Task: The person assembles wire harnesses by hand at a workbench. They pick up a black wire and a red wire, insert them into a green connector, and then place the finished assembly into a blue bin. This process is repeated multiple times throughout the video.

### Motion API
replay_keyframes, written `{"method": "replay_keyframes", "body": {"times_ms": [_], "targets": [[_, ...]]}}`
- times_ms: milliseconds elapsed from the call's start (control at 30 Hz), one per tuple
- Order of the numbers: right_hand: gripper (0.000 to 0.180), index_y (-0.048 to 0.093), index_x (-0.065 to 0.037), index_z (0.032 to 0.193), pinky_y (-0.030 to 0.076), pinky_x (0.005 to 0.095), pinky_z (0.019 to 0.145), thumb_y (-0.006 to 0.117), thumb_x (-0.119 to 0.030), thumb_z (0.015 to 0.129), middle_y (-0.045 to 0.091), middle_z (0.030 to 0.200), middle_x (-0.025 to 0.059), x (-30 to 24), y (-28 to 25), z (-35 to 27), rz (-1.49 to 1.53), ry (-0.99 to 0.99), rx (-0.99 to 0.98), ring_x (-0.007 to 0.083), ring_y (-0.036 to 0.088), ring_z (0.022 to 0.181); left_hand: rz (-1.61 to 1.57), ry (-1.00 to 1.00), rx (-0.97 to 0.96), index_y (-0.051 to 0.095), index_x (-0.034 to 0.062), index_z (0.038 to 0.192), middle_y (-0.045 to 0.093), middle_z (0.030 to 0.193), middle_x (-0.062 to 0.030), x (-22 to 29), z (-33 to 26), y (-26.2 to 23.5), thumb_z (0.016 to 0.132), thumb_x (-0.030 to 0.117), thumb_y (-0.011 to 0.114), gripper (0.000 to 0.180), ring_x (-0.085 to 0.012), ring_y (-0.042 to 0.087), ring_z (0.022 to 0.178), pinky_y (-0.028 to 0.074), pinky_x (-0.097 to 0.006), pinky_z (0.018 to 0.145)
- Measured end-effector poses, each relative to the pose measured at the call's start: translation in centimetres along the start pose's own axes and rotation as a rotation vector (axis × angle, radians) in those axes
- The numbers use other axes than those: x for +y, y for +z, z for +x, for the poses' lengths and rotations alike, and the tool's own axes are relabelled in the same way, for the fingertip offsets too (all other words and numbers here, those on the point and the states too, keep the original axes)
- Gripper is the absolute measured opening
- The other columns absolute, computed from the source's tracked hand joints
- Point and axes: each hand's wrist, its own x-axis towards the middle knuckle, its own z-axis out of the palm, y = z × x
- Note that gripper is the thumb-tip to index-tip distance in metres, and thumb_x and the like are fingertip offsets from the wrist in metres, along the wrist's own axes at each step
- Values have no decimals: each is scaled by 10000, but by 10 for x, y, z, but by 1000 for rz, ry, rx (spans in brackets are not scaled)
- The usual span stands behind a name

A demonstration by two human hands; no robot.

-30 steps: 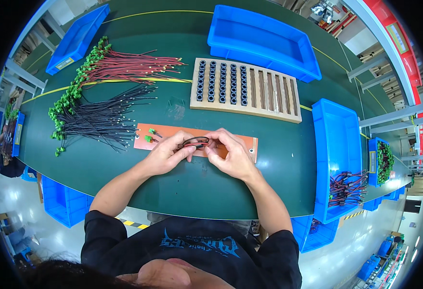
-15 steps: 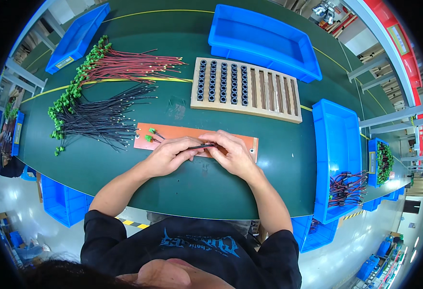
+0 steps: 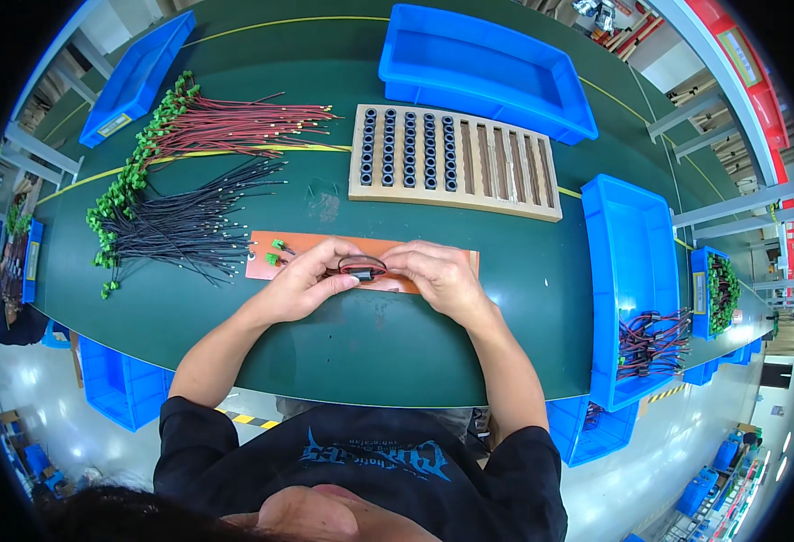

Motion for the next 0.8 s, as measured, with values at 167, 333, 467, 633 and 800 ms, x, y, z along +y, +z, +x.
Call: {"method": "replay_keyframes", "body": {"times_ms": [167, 333, 467, 633, 800], "targets": [[128, 762, 2, 982, 602, 317, 809, 684, 70, 905, 766, 945, 120, 5, -19, 4, 12, 33, 194, 240, 750, 902, 134, -48, 37, 547, -31, 1272, 674, 1261, -138, 6, -1, -6, 1045, 52, 601, 248, -182, 657, 1173, 509, -337, 1009], [130, 763, 0, 1003, 589, 310, 819, 662, 60, 947, 762, 983, 121, 5, -17, -4, 188, 171, 223, 215, 739, 927, 124, -14, -12, 616, -39, 1187, 682, 1259, -146, 14, 3, -5, 1047, 72, 607, 180, -189, 664, 1147, 535, -354, 966], [126, 762, -4, 996, 587, 321, 820, 673, 59, 933, 756, 971, 114, -8, -13, -9, 210, 65, 156, 220, 734, 935, -77, -90, -75, 676, -27, 1126, 725, 1158, -126, 8, 22, -10, 1051, 145, 634, 192, -156, 678, 1038, 559, -297, 863], [246, 728, -3, 1127, 578, 323, 860, 684, 84, 901, 739, 1013, 121, -3, 4, -23, 423, 196, 339, 232, 723, 987, -23, -105, -78, 723, -10, 1150, 727, 977, -35, 10, 37, 21, 1011, 142, 704, 207, -80, 640, 805, 520, -245, 703], [391, 641, 0, 1282, 540, 323, 961, 634, 104, 905, 677, 1145, 128, -8, 12, -26, 287, 153, 291, 218, 674, 1078, -34, -111, 113, 766, -9, 1053, 674, 878, -14, -7, 32, 31, 961, 93, 757, 139, -49, 586, 713, 463, -246, 607]]}}
